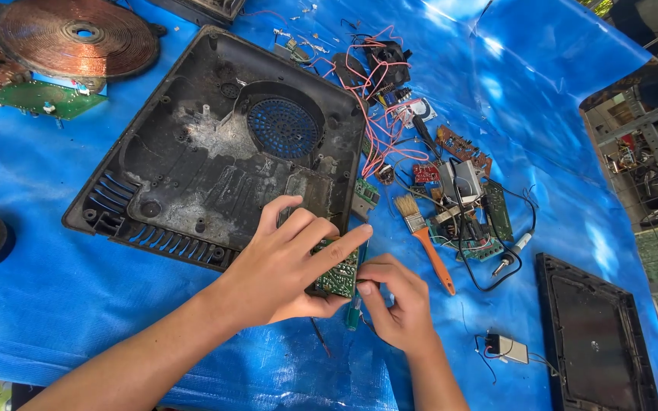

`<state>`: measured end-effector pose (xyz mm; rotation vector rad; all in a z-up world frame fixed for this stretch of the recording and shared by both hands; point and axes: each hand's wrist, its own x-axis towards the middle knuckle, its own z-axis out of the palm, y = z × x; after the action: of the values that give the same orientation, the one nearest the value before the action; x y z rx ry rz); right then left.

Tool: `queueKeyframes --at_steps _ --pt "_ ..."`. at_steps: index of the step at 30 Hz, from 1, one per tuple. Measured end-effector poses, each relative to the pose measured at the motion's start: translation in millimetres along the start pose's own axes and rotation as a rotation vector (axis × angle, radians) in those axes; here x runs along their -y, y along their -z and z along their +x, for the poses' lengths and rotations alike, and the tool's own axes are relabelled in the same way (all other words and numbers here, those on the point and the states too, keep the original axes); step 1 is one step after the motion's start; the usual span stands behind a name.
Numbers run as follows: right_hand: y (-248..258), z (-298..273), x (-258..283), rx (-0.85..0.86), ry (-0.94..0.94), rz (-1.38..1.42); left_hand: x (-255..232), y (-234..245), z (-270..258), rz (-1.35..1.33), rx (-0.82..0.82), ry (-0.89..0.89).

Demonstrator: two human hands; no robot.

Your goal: Repairing the internal components and wiring of a disassembled induction cooker using a screwdriver and brush.

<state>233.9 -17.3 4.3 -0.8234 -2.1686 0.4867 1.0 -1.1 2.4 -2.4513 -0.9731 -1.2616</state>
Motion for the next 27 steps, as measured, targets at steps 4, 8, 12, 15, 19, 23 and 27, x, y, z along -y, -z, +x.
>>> queueKeyframes --at_steps 4,8,12,15,19,23,27 --pt "-7 -1 0 0.031 -0.085 0.162 0 -2 -2 0.024 0.053 -0.056" --pt "-7 2 6 -0.057 -0.375 0.581 1 -4 -4 0.078 0.088 -0.104" --pt "2 6 7 -0.117 -0.273 0.463 5 3 0 0.075 0.058 -0.045" --pt "4 2 -5 -0.115 -0.224 0.279 6 6 2 0.05 0.009 -0.008" --pt "3 8 -7 -0.088 -0.229 0.101 6 4 1 0.028 0.003 0.0" --pt "2 7 -14 -0.103 -0.207 0.088 3 6 2 -0.15 -0.035 0.066" --pt "11 -2 -28 0.041 -0.388 0.425 2 4 1 -0.286 -0.065 0.118"
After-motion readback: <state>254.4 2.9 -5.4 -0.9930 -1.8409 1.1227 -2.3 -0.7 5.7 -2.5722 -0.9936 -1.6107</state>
